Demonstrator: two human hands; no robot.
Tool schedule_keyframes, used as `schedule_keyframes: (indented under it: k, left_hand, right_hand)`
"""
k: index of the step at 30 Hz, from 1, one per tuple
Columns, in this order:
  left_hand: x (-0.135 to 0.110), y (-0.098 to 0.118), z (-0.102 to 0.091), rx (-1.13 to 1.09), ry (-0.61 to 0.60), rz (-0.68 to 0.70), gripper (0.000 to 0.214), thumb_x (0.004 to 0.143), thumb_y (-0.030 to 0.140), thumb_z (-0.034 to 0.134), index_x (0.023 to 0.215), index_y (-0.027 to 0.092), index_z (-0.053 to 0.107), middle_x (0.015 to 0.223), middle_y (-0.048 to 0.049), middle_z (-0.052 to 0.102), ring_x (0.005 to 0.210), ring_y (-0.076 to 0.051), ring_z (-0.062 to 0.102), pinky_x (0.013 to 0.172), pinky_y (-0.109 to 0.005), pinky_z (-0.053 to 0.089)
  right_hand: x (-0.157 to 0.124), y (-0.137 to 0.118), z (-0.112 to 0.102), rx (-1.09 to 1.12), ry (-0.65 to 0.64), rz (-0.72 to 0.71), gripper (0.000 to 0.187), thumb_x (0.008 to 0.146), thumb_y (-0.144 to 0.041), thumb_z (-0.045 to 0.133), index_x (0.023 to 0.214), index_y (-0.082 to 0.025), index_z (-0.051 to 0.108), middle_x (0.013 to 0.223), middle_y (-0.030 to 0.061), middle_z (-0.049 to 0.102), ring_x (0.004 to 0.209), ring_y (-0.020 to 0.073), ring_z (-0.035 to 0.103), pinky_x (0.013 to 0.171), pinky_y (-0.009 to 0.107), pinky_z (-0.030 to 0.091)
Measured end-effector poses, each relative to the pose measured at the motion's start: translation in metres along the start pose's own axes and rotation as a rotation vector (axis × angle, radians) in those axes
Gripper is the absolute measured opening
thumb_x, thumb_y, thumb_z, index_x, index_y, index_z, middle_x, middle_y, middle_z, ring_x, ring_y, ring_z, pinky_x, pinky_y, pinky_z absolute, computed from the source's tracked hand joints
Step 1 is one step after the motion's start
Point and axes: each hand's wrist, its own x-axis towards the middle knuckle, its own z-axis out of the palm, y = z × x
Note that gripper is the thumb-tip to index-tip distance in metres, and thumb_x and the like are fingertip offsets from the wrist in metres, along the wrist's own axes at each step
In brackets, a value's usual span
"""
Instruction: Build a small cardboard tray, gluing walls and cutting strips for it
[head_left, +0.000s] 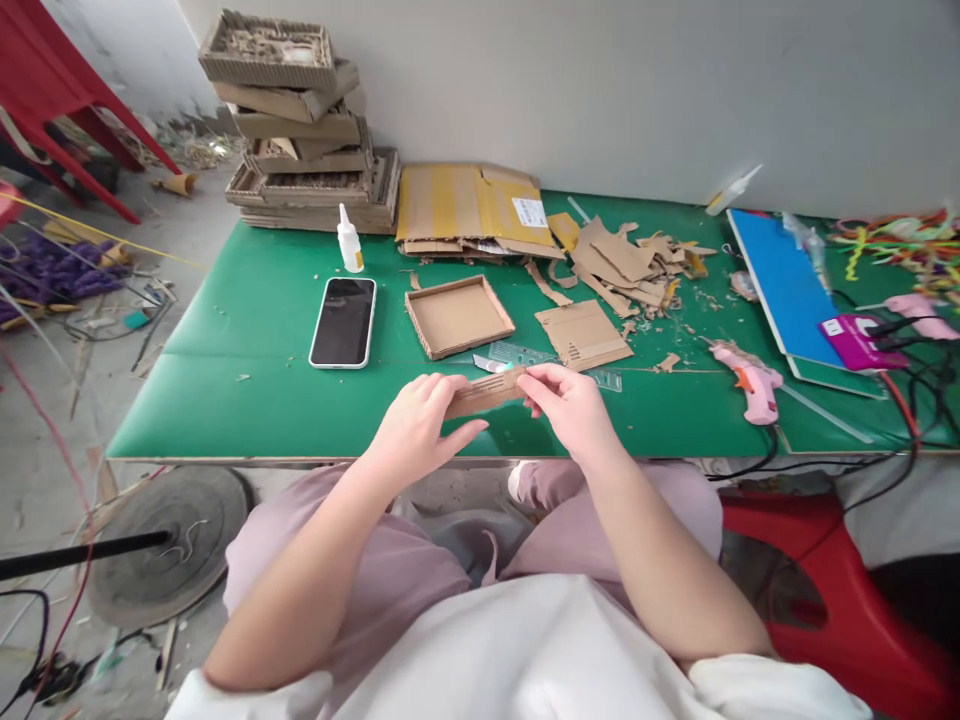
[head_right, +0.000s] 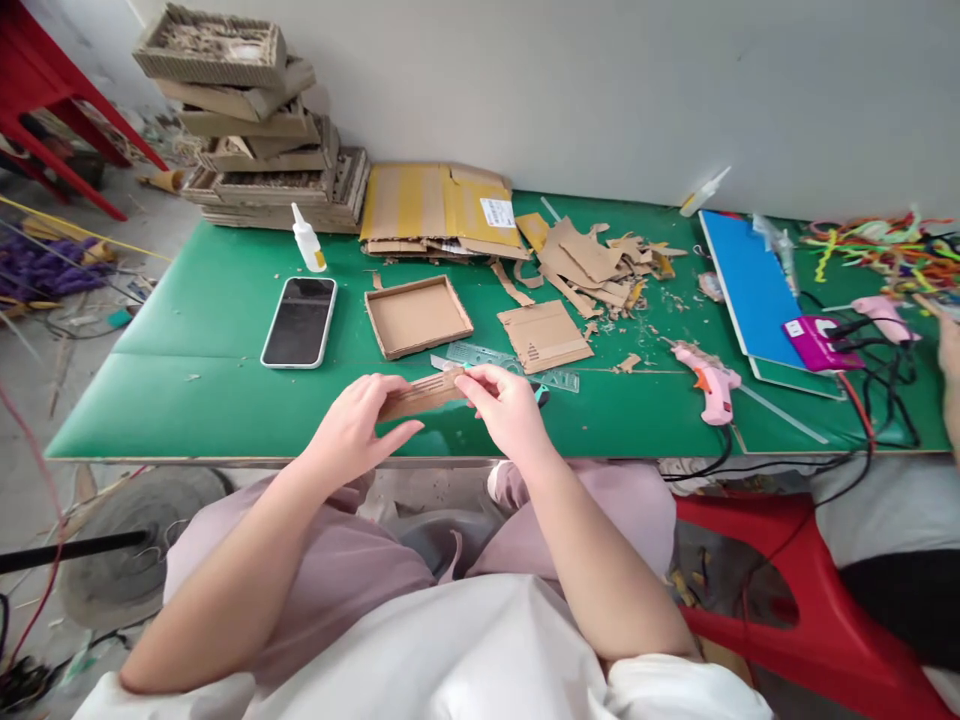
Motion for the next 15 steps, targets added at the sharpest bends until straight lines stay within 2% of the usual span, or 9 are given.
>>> schedule_keyframes:
  k: [3, 5, 8, 12, 15]
  left_hand:
    - [0.007, 0.01, -0.002, -0.331, -0.172, -0.234, 0.034, 0.09, 0.044, 0.047, 0.114, 0.02, 0.046, 0.077, -0.0002, 0.064, 0.063, -0.015, 0.058, 0.059, -0.026, 0.044]
    - [0.013, 0.016, -0.003, -0.57, -0.261, -0.301, 0.025, 0.089, 0.042, 0.049, 0.102, 0.021, 0.05, 0.073, 0.0025, 0.063, 0.062, -0.012, 0.058, 0.059, -0.024, 0.044]
    - [0.022, 0.02, -0.004, -0.874, -0.322, -0.327, 0.022, 0.086, 0.04, 0.054, 0.081, 0.019, 0.05, 0.071, 0.0025, 0.061, 0.064, -0.01, 0.057, 0.06, -0.022, 0.046]
    - [0.028, 0.023, -0.006, -1.063, -0.353, -0.31, 0.027, 0.081, 0.041, 0.061, 0.075, 0.016, 0.051, 0.067, 0.0022, 0.058, 0.059, -0.008, 0.052, 0.053, -0.02, 0.041]
    - [0.03, 0.023, -0.006, -1.147, -0.393, -0.284, 0.032, 0.079, 0.044, 0.064, 0.074, 0.015, 0.051, 0.065, 0.0009, 0.058, 0.056, -0.007, 0.05, 0.051, -0.02, 0.038]
  right_hand:
    - [-0.005, -0.005, 0.002, 0.085, -0.045, 0.015, 0.029, 0.071, -0.047, 0.065, 0.076, -0.018, 0.068, 0.058, -0.0018, 0.059, 0.052, 0.0103, 0.05, 0.051, 0.024, 0.043]
    - [-0.008, -0.008, 0.002, 0.143, -0.06, 0.015, 0.026, 0.069, -0.044, 0.068, 0.071, -0.018, 0.067, 0.058, -0.0023, 0.059, 0.052, 0.0097, 0.049, 0.051, 0.024, 0.043]
    - [-0.013, -0.015, 0.001, 0.264, -0.06, 0.023, 0.023, 0.067, -0.041, 0.071, 0.065, -0.019, 0.066, 0.057, -0.0024, 0.06, 0.052, 0.0091, 0.049, 0.051, 0.023, 0.042]
    - [-0.016, -0.022, -0.003, 0.471, -0.109, 0.095, 0.027, 0.059, -0.041, 0.078, 0.058, -0.018, 0.064, 0.054, -0.0023, 0.059, 0.05, 0.0086, 0.049, 0.048, 0.023, 0.04]
    - [-0.016, -0.022, -0.003, 0.626, -0.213, 0.204, 0.034, 0.056, -0.044, 0.079, 0.054, -0.018, 0.058, 0.048, -0.004, 0.055, 0.043, 0.0069, 0.046, 0.045, 0.022, 0.037]
